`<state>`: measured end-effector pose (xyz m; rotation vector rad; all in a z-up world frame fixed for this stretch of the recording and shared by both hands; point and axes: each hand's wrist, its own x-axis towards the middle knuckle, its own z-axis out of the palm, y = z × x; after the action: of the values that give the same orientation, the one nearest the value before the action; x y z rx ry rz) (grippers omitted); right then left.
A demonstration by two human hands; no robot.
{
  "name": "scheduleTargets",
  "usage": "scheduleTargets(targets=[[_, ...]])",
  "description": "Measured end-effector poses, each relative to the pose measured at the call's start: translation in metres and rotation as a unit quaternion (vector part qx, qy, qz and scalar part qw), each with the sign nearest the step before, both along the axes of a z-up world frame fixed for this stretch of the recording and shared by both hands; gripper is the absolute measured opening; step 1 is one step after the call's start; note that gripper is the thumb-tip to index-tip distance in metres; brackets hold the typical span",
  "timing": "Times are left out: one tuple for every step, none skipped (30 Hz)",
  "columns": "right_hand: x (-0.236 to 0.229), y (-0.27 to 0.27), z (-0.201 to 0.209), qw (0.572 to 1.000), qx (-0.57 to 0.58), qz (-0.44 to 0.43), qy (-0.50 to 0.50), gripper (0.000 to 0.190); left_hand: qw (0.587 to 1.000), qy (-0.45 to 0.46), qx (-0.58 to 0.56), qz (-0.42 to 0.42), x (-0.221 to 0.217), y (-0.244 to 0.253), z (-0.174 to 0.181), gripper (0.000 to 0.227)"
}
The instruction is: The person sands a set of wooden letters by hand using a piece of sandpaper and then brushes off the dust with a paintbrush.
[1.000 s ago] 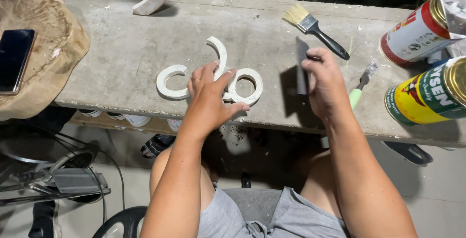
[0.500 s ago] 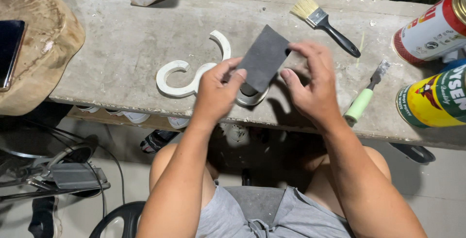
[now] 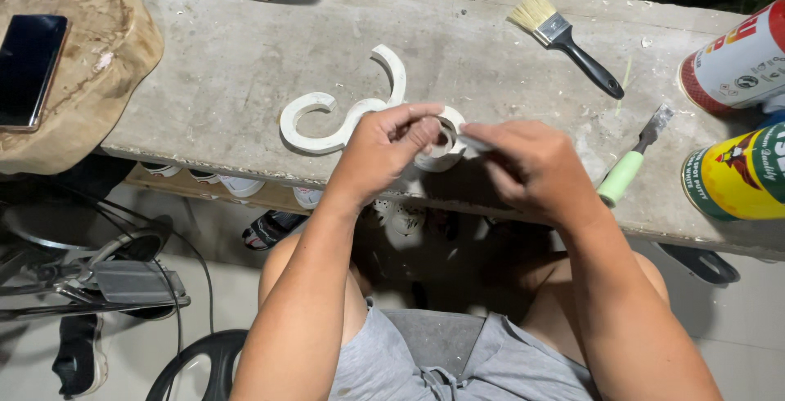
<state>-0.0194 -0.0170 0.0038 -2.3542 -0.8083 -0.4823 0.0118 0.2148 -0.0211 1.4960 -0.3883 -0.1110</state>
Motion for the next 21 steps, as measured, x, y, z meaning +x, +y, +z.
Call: scheduleTargets(targets=[[0.004, -0.007, -0.002, 1.000, 0.000, -0.002, 0.000, 0.044, 1.000, 0.000, 0.000, -0.002, -0.004, 0.003, 0.011, 0.033], [0.009, -0.014, -0.003, 0.998, 0.043, -0.046, 0.002, 0.036, 0.993, -0.092, 0.077, 0.014, -0.007, 0.006, 0.021, 0.046], [0.013, -0.020, -0.005, 0.992, 0.085, -0.090, 0.004, 0.029, 0.971, -0.183, 0.152, 0.030, -0.011, 0.009, 0.031, 0.061], [0.019, -0.038, -0.025, 0.992, 0.084, -0.093, 0.004, 0.029, 0.971, -0.183, 0.151, 0.027, -0.014, 0.009, 0.035, 0.061], [0.028, -0.055, -0.044, 0.979, 0.094, -0.152, 0.099, 0.022, 0.943, -0.208, 0.261, 0.014, -0.016, 0.009, 0.039, 0.076], [0.036, -0.073, -0.064, 0.953, 0.102, -0.210, 0.192, 0.015, 0.901, -0.229, 0.368, 0.000, -0.018, 0.008, 0.043, 0.092], [0.030, -0.060, -0.047, 0.953, 0.103, -0.209, 0.192, 0.015, 0.901, -0.229, 0.369, 0.000, -0.015, 0.004, 0.041, 0.092], [0.024, -0.047, -0.030, 0.936, 0.148, -0.197, 0.250, 0.020, 0.881, -0.214, 0.421, -0.021, -0.012, 0.000, 0.040, 0.095], [0.016, -0.034, -0.014, 0.914, 0.191, -0.184, 0.308, 0.025, 0.859, -0.198, 0.470, -0.044, -0.009, -0.004, 0.038, 0.099], [0.016, -0.031, -0.015, 0.913, 0.192, -0.185, 0.310, 0.025, 0.859, -0.196, 0.471, -0.045, -0.006, -0.005, 0.036, 0.099], [0.016, -0.028, -0.015, 0.911, 0.223, -0.151, 0.312, 0.030, 0.865, -0.209, 0.455, -0.030, -0.001, -0.006, 0.034, 0.092], [0.017, -0.026, -0.014, 0.908, 0.253, -0.117, 0.313, 0.034, 0.871, -0.222, 0.438, -0.016, 0.003, -0.008, 0.034, 0.085], [0.021, -0.030, -0.026, 0.908, 0.254, -0.119, 0.311, 0.034, 0.871, -0.224, 0.437, -0.017, 0.005, -0.008, 0.029, 0.085], [0.025, -0.035, -0.037, 0.895, 0.322, -0.104, 0.292, 0.035, 0.873, -0.291, 0.389, 0.042, 0.007, -0.008, 0.025, 0.094], [0.031, -0.038, -0.047, 0.877, 0.389, -0.088, 0.268, 0.036, 0.864, -0.359, 0.337, 0.101, 0.011, -0.007, 0.024, 0.104], [0.021, -0.025, -0.031, 0.878, 0.391, -0.087, 0.262, 0.036, 0.862, -0.365, 0.337, 0.100, 0.009, -0.007, 0.031, 0.104], [0.012, -0.010, -0.016, 0.832, 0.473, -0.083, 0.277, 0.035, 0.864, -0.365, 0.321, 0.131, 0.007, -0.005, 0.040, 0.109], [0.003, 0.005, -0.001, 0.778, 0.551, -0.077, 0.291, 0.033, 0.865, -0.364, 0.304, 0.162, 0.006, -0.003, 0.048, 0.114], [-0.001, 0.013, 0.006, 0.779, 0.553, -0.075, 0.287, 0.033, 0.863, -0.369, 0.305, 0.161, 0.006, -0.002, 0.050, 0.114], [-0.005, 0.021, 0.013, 0.825, 0.509, -0.065, 0.237, 0.039, 0.860, -0.371, 0.309, 0.165, 0.007, -0.002, 0.051, 0.111], [-0.010, 0.029, 0.019, 0.866, 0.461, -0.054, 0.186, 0.045, 0.857, -0.371, 0.314, 0.169, 0.006, -0.002, 0.052, 0.108]])
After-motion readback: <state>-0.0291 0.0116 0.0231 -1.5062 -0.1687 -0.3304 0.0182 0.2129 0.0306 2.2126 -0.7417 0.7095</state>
